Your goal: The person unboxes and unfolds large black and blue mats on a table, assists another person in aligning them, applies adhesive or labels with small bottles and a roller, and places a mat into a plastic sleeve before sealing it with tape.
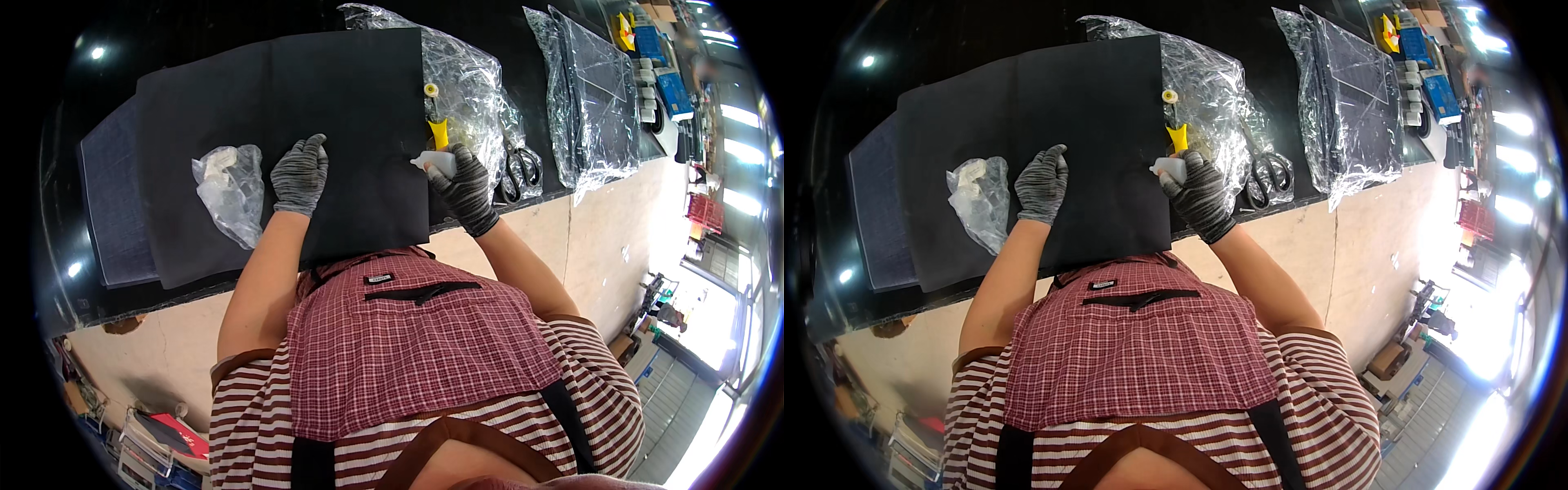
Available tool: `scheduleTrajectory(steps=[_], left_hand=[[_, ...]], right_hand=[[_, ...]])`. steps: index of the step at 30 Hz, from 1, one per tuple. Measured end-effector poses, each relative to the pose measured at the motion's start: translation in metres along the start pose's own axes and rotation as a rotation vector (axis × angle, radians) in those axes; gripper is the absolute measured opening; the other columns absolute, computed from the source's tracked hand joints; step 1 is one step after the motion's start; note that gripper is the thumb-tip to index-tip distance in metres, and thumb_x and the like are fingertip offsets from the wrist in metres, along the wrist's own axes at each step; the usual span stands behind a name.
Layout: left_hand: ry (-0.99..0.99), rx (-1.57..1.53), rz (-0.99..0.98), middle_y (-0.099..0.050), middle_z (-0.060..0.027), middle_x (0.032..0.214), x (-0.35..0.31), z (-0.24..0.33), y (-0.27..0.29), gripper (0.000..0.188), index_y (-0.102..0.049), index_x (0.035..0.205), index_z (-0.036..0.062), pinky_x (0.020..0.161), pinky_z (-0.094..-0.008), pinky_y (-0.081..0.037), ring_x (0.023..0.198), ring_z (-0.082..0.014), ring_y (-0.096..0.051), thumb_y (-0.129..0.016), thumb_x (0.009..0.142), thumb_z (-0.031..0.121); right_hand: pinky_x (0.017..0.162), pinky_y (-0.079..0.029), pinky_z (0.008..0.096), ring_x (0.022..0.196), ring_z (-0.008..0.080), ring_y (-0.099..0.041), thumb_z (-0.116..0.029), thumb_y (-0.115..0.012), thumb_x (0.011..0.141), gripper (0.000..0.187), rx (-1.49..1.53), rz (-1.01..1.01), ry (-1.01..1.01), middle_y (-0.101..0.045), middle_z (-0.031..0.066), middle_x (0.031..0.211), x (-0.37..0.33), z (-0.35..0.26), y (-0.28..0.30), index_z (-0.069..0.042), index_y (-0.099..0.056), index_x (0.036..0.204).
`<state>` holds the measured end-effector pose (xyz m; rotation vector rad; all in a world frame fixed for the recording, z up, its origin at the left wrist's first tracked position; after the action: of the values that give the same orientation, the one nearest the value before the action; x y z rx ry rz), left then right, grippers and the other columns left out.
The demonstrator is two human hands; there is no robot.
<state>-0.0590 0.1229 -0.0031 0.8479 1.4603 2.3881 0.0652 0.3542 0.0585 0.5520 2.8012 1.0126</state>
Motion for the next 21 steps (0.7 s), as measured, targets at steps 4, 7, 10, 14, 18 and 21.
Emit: scheduleTrajectory(steps=[4, 7, 10, 14, 18, 21], left_hand=[[0.014, 0.018, -0.031, -0.061, -0.0033, 0.075, 0.002, 0.002, 0.0, 0.016, -0.062, 0.097, 0.0173, 0.056, -0.0364, -0.05, 0.063, -0.0231, -0.061, -0.057, 0.082, 0.017], [0.002, 0.012, -0.002, -0.06, -0.0031, 0.074, 0.001, 0.0, -0.002, 0.016, -0.062, 0.095, 0.018, 0.054, -0.0365, -0.05, 0.061, -0.0231, -0.059, -0.056, 0.081, 0.019], [0.019, 0.008, -0.026, -0.06, -0.003, 0.075, -0.001, -0.002, -0.003, 0.016, -0.062, 0.096, 0.0178, 0.054, -0.0367, -0.05, 0.062, -0.0232, -0.06, -0.056, 0.081, 0.019], [0.009, -0.01, 0.004, -0.06, -0.0031, 0.075, 0.0, 0.0, 0.0, 0.016, -0.062, 0.095, 0.0176, 0.055, -0.0368, -0.05, 0.062, -0.0231, -0.06, -0.055, 0.081, 0.019], [0.015, 0.002, -0.009, -0.061, -0.0031, 0.075, 0.001, 0.0, -0.001, 0.016, -0.062, 0.095, 0.0175, 0.055, -0.0367, -0.05, 0.062, -0.023, -0.06, -0.056, 0.081, 0.019], [0.014, 0.011, -0.019, -0.062, -0.0033, 0.076, 0.0, 0.0, -0.001, 0.015, -0.062, 0.096, 0.0175, 0.055, -0.036, -0.05, 0.063, -0.0229, -0.061, -0.057, 0.082, 0.017]], right_hand=[[0.068, -0.049, 0.0378, 0.075, 0.0316, -0.061, -0.015, -0.068, 0.077, 0.025, -0.038, 0.041, 0.001, -0.062, 0.0146, 0.084, 0.018, -0.015, -0.003, -0.003, -0.055, 0.095], [0.067, -0.05, 0.0373, 0.075, 0.031, -0.062, -0.014, -0.068, 0.076, 0.026, -0.054, 0.034, 0.067, -0.062, 0.014, 0.084, 0.013, -0.01, -0.009, -0.003, -0.055, 0.096], [0.068, -0.05, 0.0369, 0.075, 0.0304, -0.062, -0.014, -0.068, 0.076, 0.027, -0.015, -0.034, 0.038, -0.062, 0.014, 0.084, -0.004, -0.005, -0.009, -0.003, -0.055, 0.097], [0.068, -0.05, 0.0368, 0.076, 0.0299, -0.062, -0.013, -0.068, 0.076, 0.027, -0.049, 0.061, 0.058, -0.063, 0.0148, 0.086, 0.008, -0.017, 0.0, -0.003, -0.054, 0.097], [0.069, -0.05, 0.0369, 0.077, 0.0304, -0.062, -0.014, -0.068, 0.076, 0.026, 0.021, 0.027, -0.031, -0.063, 0.0152, 0.086, 0.017, -0.009, -0.008, -0.003, -0.054, 0.096], [0.067, -0.05, 0.0358, 0.074, 0.0265, -0.062, -0.018, -0.069, 0.078, 0.03, -0.036, 0.044, 0.01, -0.062, 0.0134, 0.085, -0.004, 0.004, -0.004, -0.002, -0.053, 0.098]])
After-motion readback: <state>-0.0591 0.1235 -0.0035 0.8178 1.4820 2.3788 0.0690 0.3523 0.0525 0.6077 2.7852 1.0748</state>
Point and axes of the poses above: each hand's wrist, its own x-axis towards the middle knuckle, its own y-axis out of the back of the hand, z = x × y, the point moved 7 cm from there along x, towards the middle knuckle
